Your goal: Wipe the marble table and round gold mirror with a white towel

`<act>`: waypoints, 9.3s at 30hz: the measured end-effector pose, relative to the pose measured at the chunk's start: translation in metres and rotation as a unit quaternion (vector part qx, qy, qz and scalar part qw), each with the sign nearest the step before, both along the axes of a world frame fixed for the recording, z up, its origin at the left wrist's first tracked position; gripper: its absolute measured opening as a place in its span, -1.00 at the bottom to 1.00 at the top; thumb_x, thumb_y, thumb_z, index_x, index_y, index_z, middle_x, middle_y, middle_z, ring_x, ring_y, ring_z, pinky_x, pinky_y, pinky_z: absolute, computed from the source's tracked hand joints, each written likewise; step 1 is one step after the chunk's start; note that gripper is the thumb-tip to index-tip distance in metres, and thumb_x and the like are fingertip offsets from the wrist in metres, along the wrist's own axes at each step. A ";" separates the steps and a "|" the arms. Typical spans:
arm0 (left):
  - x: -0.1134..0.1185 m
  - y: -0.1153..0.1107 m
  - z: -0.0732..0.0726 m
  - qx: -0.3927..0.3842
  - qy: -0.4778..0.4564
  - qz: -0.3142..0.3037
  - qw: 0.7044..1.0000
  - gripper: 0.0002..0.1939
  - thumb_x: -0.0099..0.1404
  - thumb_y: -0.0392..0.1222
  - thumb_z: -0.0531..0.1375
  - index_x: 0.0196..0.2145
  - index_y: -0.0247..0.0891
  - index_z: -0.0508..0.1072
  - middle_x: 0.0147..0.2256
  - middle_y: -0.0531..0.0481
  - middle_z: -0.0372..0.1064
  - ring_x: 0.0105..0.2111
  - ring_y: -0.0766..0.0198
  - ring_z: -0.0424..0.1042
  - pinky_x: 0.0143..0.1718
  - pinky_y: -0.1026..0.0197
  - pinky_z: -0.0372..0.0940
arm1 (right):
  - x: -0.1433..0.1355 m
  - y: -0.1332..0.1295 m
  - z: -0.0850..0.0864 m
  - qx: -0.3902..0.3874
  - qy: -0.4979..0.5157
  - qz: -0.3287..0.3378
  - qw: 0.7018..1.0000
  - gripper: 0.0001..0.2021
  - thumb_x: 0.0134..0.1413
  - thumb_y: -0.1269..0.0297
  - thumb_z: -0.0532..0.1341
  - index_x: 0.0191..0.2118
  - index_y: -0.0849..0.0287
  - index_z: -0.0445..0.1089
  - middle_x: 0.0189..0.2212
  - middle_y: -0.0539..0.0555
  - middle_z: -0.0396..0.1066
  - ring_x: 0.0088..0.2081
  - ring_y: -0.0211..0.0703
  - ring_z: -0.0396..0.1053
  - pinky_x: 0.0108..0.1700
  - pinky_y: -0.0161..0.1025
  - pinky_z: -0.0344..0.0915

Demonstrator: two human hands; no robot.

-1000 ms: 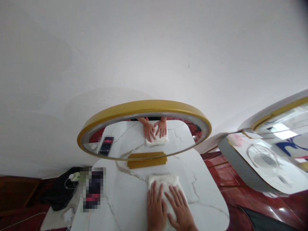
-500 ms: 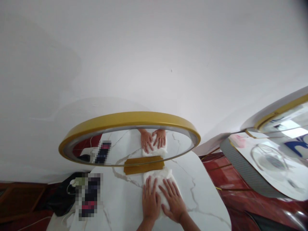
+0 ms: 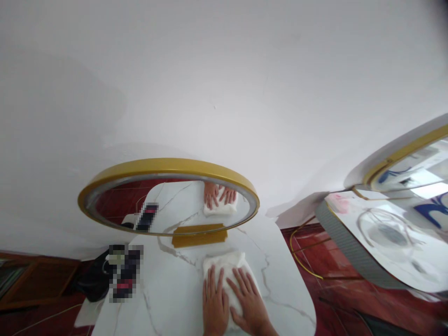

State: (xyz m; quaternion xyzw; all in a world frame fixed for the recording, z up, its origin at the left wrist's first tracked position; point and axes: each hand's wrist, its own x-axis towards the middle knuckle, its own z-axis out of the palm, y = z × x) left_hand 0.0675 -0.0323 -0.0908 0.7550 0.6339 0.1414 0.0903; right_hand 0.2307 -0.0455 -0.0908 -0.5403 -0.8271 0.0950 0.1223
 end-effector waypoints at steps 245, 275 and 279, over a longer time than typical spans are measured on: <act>-0.148 -0.019 -0.002 0.017 -0.069 -0.067 0.995 -0.31 0.21 -0.42 -0.05 0.27 -0.15 -0.09 0.30 0.05 -0.21 0.28 0.12 -0.19 0.22 -0.03 0.00 | -0.145 -0.030 0.003 -0.055 -0.005 0.006 0.998 -0.19 0.02 -0.04 0.09 0.31 0.12 -0.24 0.31 0.11 -0.33 0.29 0.16 -0.23 0.26 0.06 -0.26; -0.132 0.062 0.006 0.016 -0.046 -0.038 0.998 -0.32 0.22 -0.41 -0.06 0.28 -0.16 -0.11 0.30 0.03 -0.22 0.28 0.15 -0.19 0.24 0.01 -0.07 | -0.140 0.055 -0.003 -0.010 -0.018 -0.011 1.000 -0.20 -0.01 -0.01 0.10 0.31 0.11 -0.21 0.31 0.13 -0.32 0.28 0.13 -0.19 0.26 0.04 -0.27; -0.132 0.062 0.000 0.018 -0.048 -0.034 0.998 -0.31 0.21 -0.41 -0.05 0.28 -0.15 -0.09 0.30 0.04 -0.22 0.28 0.15 -0.19 0.24 0.01 -0.09 | -0.141 0.054 -0.002 0.012 -0.021 -0.017 1.000 -0.20 -0.01 -0.02 0.10 0.31 0.11 -0.21 0.31 0.12 -0.28 0.27 0.16 -0.17 0.25 0.06 -0.27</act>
